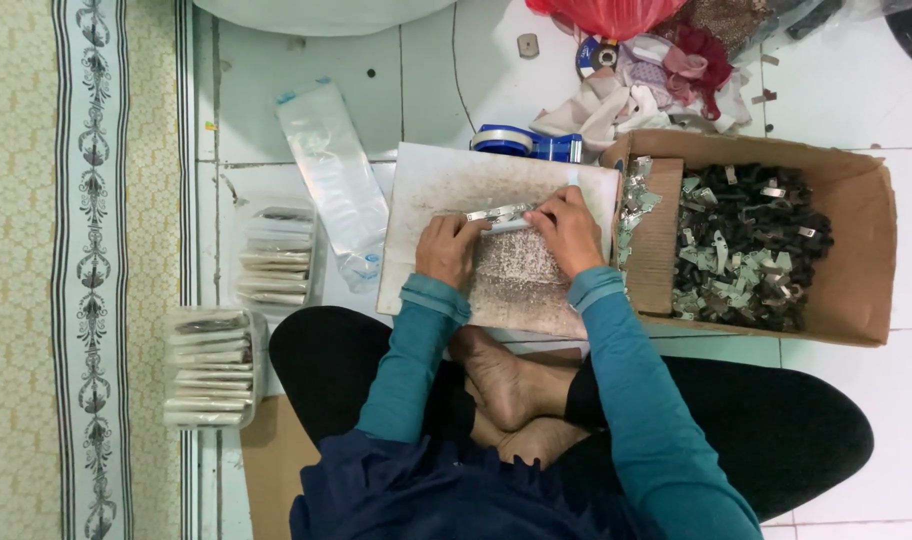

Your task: The person picks up metal clips from a cardboard box, places them inside a plastic bag, and then seals the bag with tape.

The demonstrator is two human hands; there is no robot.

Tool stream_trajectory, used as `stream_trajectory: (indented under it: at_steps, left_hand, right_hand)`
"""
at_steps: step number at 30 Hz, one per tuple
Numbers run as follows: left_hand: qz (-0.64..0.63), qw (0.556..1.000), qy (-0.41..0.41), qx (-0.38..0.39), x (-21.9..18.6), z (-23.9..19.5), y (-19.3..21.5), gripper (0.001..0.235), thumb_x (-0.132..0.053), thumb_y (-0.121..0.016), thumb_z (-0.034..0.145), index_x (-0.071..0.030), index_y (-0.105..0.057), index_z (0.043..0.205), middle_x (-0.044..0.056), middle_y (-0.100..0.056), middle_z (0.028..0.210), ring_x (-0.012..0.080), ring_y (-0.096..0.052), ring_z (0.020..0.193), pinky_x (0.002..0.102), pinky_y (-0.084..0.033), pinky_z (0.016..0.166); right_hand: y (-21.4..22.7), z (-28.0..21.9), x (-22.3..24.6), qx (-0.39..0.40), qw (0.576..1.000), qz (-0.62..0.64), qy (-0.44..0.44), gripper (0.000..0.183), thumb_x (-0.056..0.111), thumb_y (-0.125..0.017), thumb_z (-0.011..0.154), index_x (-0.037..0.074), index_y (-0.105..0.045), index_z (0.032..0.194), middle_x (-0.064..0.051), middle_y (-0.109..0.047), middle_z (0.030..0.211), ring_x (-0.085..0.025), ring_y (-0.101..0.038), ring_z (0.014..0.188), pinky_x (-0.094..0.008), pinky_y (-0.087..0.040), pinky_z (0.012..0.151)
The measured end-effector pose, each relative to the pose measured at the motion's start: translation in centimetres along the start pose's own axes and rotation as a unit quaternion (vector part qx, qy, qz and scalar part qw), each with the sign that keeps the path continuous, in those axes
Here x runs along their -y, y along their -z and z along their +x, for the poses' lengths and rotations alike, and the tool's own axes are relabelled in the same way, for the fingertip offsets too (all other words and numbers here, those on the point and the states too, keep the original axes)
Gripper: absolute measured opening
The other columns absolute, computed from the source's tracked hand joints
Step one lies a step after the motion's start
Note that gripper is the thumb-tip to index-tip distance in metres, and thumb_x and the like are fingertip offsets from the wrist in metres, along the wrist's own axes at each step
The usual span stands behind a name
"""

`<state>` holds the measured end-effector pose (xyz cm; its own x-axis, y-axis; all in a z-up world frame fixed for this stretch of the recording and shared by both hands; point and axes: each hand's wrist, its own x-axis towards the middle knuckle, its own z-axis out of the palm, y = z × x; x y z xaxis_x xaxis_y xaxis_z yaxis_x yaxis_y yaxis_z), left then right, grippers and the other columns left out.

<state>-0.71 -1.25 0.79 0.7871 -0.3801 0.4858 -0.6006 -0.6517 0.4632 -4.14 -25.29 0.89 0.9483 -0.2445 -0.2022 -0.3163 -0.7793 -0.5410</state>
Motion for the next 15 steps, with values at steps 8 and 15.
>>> stream_trajectory:
  at_steps: [8,15]
  left_hand:
    - [0.054,0.998,-0.042,0.001,1.2,-0.8,-2.1,0.027,-0.023,-0.054,0.101,-0.044,-0.067,0.112,-0.002,-0.051,0.091,0.0233,-0.057,0.083,0.036,-0.049,0.068]
    - [0.083,0.996,-0.043,-0.004,0.3,-0.3,-1.5,0.034,-0.020,-0.051,0.102,-0.047,-0.066,0.116,-0.002,-0.050,0.091,0.0215,-0.056,0.080,0.035,-0.047,0.064]
  right_hand:
    - [0.6,0.5,0.4,0.016,1.000,0.006,-0.024,0.033,0.051,-0.070,0.098,0.019,-0.073,0.100,0.000,-0.059,0.121,-0.034,-0.066,0.115,-0.054,-0.056,0.092]
    - [1.9,-0.2,1.9,0.004,0.999,0.046,-0.014,0.033,0.046,-0.073,0.096,0.014,-0.074,0.100,-0.007,-0.060,0.110,-0.039,-0.067,0.110,-0.051,-0.057,0.092]
